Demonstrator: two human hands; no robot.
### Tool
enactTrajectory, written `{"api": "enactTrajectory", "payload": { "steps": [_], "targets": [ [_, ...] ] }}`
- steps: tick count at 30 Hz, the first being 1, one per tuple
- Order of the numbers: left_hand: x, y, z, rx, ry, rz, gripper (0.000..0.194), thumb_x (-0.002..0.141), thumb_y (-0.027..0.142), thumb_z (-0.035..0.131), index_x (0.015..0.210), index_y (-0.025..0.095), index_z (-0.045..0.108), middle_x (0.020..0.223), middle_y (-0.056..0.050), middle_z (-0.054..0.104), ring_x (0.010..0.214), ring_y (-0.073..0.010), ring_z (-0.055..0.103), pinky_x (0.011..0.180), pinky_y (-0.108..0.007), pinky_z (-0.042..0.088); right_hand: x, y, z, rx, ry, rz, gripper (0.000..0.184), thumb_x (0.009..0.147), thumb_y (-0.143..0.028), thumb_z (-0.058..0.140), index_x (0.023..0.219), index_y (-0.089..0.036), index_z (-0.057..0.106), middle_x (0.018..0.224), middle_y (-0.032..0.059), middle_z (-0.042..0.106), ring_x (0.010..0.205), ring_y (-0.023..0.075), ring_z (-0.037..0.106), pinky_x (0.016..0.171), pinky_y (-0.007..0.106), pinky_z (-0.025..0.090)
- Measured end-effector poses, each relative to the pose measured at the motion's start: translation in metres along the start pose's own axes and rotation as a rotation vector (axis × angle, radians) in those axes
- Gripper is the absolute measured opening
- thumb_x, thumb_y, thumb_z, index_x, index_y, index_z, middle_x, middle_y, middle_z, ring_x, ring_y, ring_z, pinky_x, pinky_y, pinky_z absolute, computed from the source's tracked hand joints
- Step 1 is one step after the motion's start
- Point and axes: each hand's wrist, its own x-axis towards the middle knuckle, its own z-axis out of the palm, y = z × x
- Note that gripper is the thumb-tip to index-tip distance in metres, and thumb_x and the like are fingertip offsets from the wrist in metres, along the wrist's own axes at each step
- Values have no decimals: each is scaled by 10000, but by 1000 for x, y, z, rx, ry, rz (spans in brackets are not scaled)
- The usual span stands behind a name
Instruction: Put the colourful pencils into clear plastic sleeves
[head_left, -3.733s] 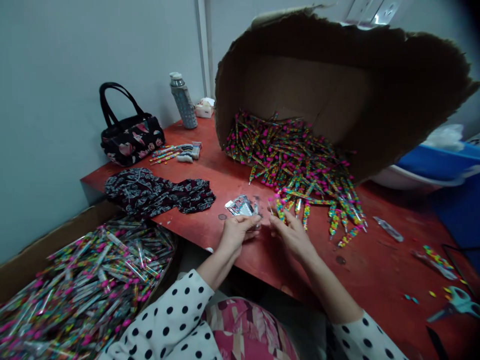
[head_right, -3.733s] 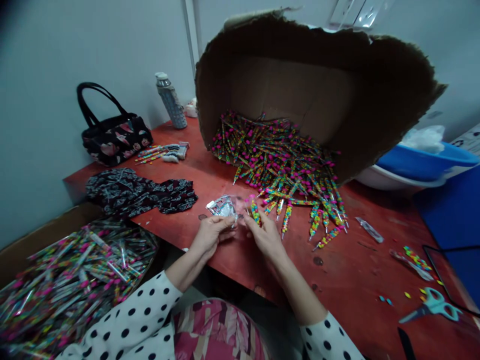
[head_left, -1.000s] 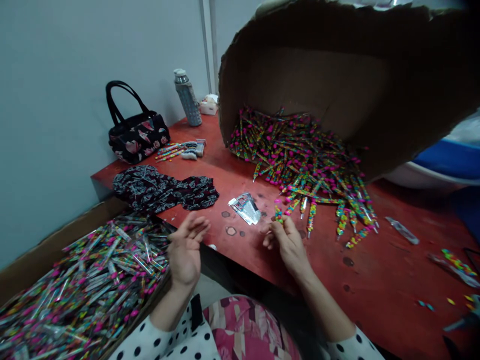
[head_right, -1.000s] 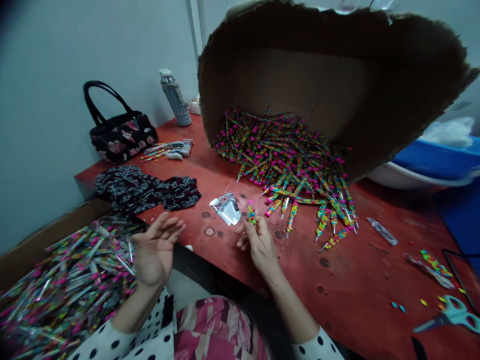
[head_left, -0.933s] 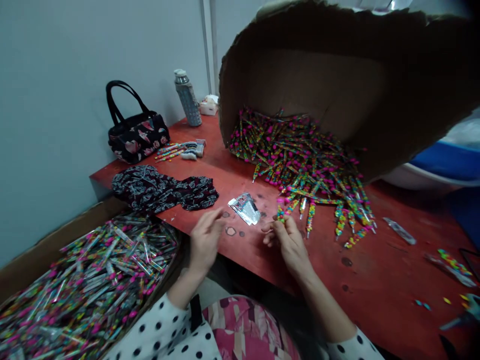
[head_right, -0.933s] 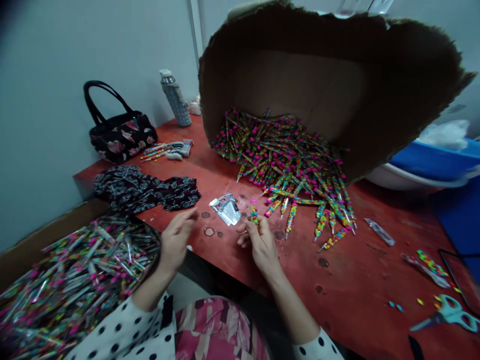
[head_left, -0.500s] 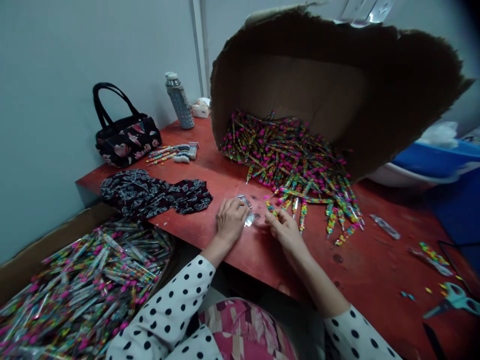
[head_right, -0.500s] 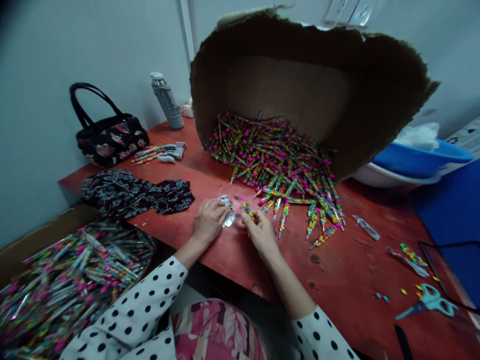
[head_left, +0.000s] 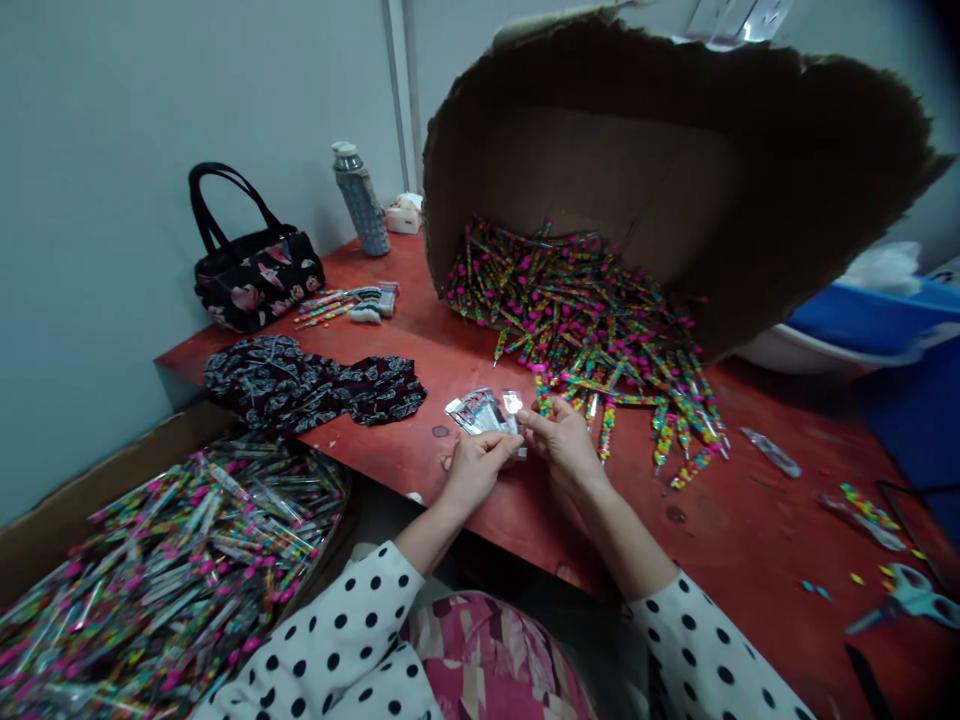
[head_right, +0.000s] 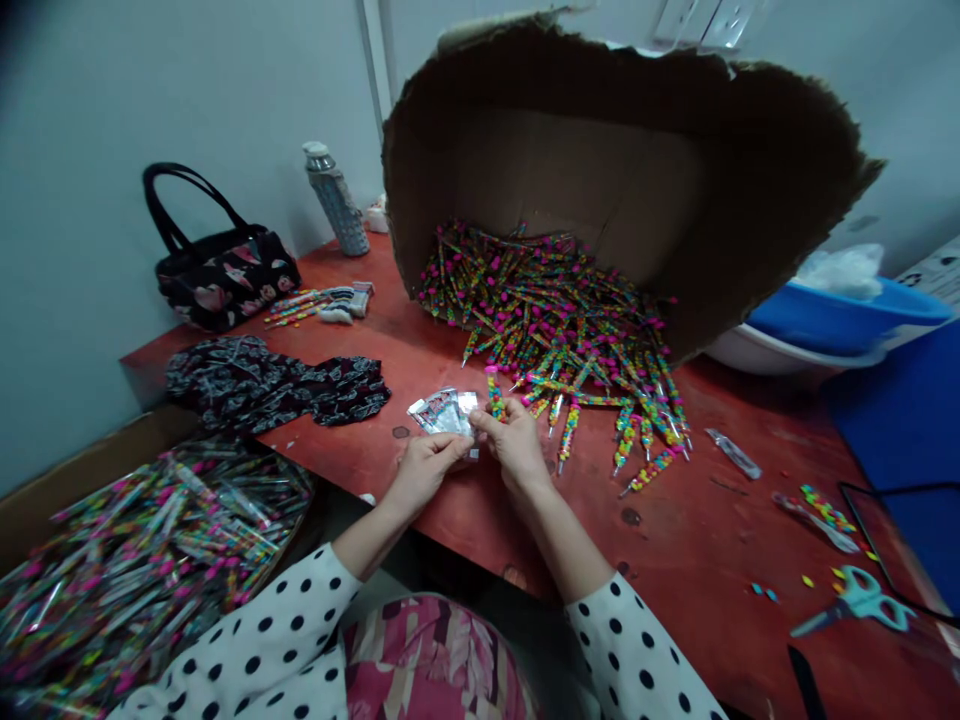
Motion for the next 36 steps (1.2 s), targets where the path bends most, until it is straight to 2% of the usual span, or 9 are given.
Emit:
{"api": "enactTrajectory", "payload": {
  "steps": [4,7,13,17,20,26,30,33,36],
  "targets": [
    [2,4,5,-372,106,-239,262,585,340,734,675,105,665,633,-33,637,579,-124,588,590,-248,487,-17,2,-9,-135,-40,-91,289,710,-434,634,772,-196,482,559,-70,500,359,42,364,334,165,255],
    [3,8,4,-538,180,-331,248,565,291,759,669,99,641,644,-48,648,573,-115,605,583,-233,507,-46,9,-21,-295,-65,-153,228,815,-420,519,891,-206,515,678,-32,531,453,65,447,389,177,327],
    [5,13,8,-744,216,-360,193,621,231,733,717,116,612,704,-53,664,605,-127,626,567,-230,526,-91,27,-30,-581,-53,-197,245,844,-391,483,991,-205,548,650,-7,555,504,109,490,439,204,382],
    [4,17,15,-761,188,-356,214,632,251,728,738,107,611,694,-53,661,564,-110,609,526,-205,504,-91,30,-28,-598,-17,-207,273,852,-401,460,999,-190,551,635,6,569,508,125,513,438,213,396],
    [1,21,18,-767,182,-333,223,620,258,735,722,106,608,673,-45,652,581,-117,612,573,-231,512,-89,30,-27,-604,0,-199,257,857,-385,458,1002,-190,542,650,8,575,503,119,518,437,211,404],
    [-7,19,26,-671,189,-220,253,579,278,755,694,103,613,673,-22,628,611,-108,594,620,-239,496,-91,26,-23,-485,24,-178,245,851,-378,477,1011,-197,511,627,-23,545,451,93,499,405,196,409],
    [-14,9,35,-526,169,-153,251,583,308,745,637,113,596,575,26,559,504,-65,516,511,-187,433,-84,22,-19,-286,34,-113,253,820,-401,525,976,-209,470,680,-31,540,458,84,513,366,181,415],
    [-18,4,36,-455,101,-166,283,610,355,717,587,125,554,506,44,508,410,-50,440,408,-178,352,-78,21,-18,-124,-9,-78,261,791,-397,573,935,-211,459,673,-44,526,477,84,525,376,178,431],
    [-16,5,30,-520,110,-162,258,639,352,698,645,131,565,566,26,554,443,-63,479,436,-188,385,-79,22,-21,2,-117,-7,262,789,-378,587,945,-211,458,700,-38,538,539,93,557,441,194,472]
  ]
}}
